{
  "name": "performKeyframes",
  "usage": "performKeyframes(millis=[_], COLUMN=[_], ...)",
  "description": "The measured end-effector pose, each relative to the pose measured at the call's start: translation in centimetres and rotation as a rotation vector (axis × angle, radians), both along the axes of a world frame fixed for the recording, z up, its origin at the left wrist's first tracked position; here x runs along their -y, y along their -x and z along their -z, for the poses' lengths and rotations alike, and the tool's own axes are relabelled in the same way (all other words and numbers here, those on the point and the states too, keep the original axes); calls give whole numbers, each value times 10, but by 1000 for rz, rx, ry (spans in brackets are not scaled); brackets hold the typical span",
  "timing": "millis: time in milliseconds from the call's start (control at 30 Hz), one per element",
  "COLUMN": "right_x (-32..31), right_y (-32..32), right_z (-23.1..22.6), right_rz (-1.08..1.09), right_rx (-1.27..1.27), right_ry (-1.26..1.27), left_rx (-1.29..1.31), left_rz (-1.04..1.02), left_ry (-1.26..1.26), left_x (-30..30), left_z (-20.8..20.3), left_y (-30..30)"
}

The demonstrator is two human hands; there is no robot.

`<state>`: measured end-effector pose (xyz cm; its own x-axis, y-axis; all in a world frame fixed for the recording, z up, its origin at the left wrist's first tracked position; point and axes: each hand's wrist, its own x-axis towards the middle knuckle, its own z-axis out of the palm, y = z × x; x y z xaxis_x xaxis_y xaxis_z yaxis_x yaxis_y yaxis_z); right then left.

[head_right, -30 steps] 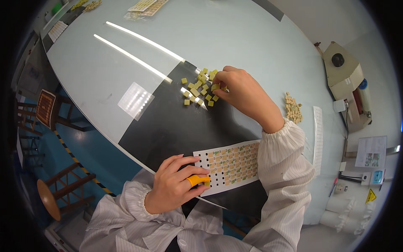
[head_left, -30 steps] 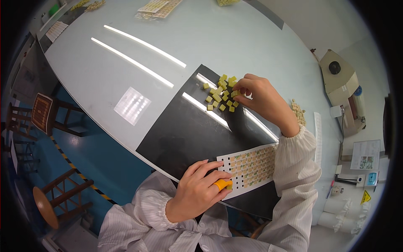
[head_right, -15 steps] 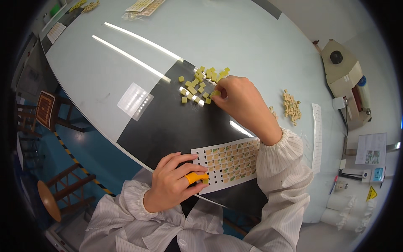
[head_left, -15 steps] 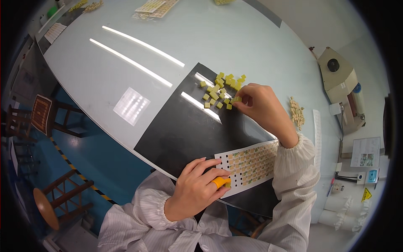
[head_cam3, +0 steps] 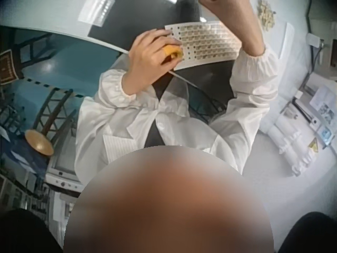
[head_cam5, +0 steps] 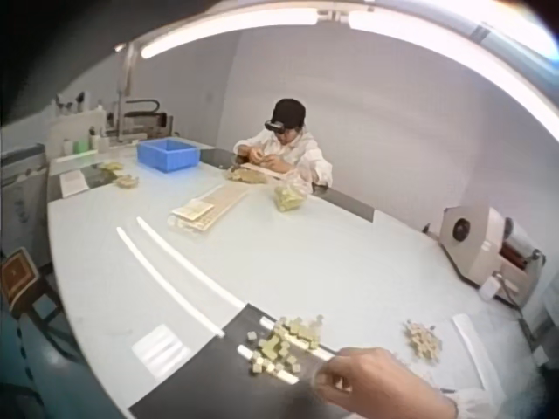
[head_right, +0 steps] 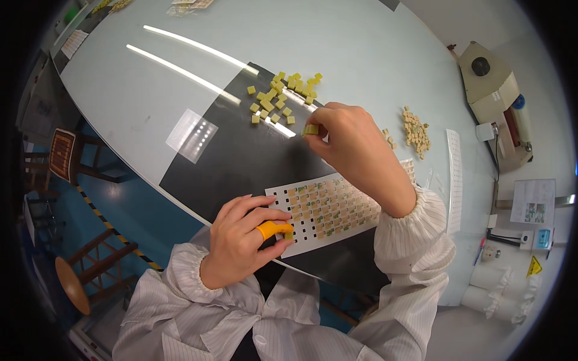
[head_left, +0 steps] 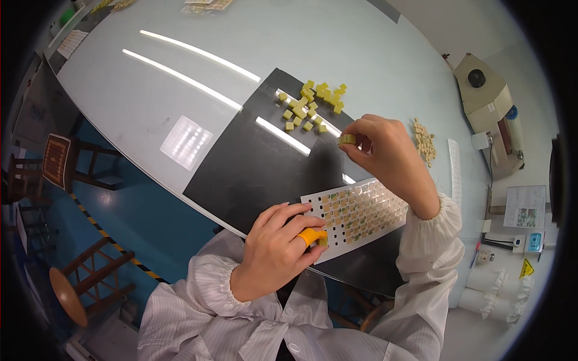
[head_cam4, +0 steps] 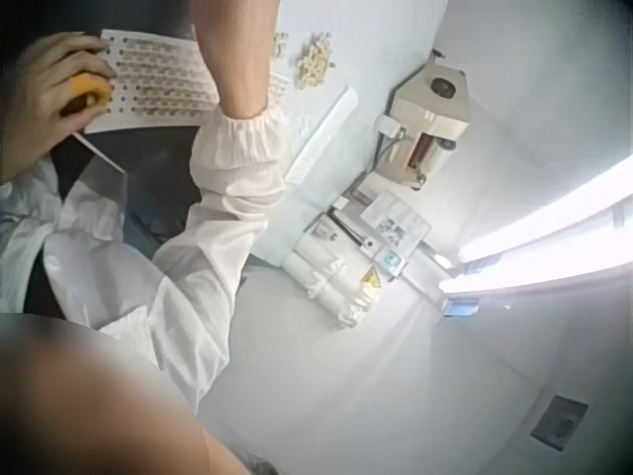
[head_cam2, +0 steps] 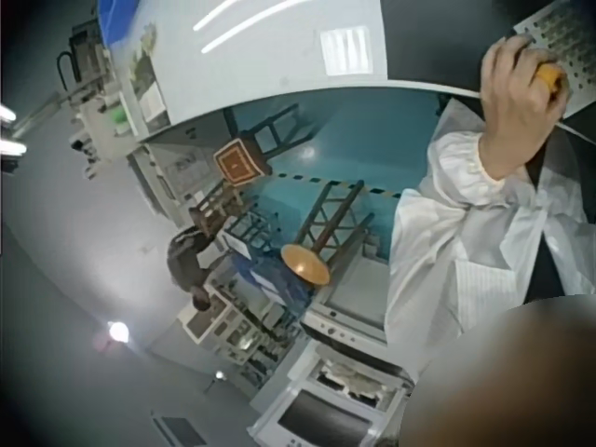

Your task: Assembling small electronic components into a grid panel on a production line.

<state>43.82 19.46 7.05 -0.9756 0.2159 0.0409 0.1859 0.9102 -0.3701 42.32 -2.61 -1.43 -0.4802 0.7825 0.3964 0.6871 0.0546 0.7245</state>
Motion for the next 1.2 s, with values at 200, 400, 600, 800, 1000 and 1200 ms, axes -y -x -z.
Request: performKeyframes(millis=[200,400,600,800,1000,1200], right_x=[40,63,71,75,74,64], right_y=[-57,-85,-89,-90,-93,-105], right_z=[-11,-5,3,8,-5,-15], right_rz=[-141,-240,-241,-249,-185,-185], right_rx=[82,121,104,119,134,202], right_ry=[145,135,65,17,-1,5], left_rx=[-28,-24,-29,-29,3,30], left_rz=[-3,-15,1,-1,-12,-12], left_ry=[5,7,6,23,8,-4], left_x=[-1,0,0,1,-1,-2], left_z=[1,-1,-2,0,-3,-7], left_y=[1,2,2,2,2,2])
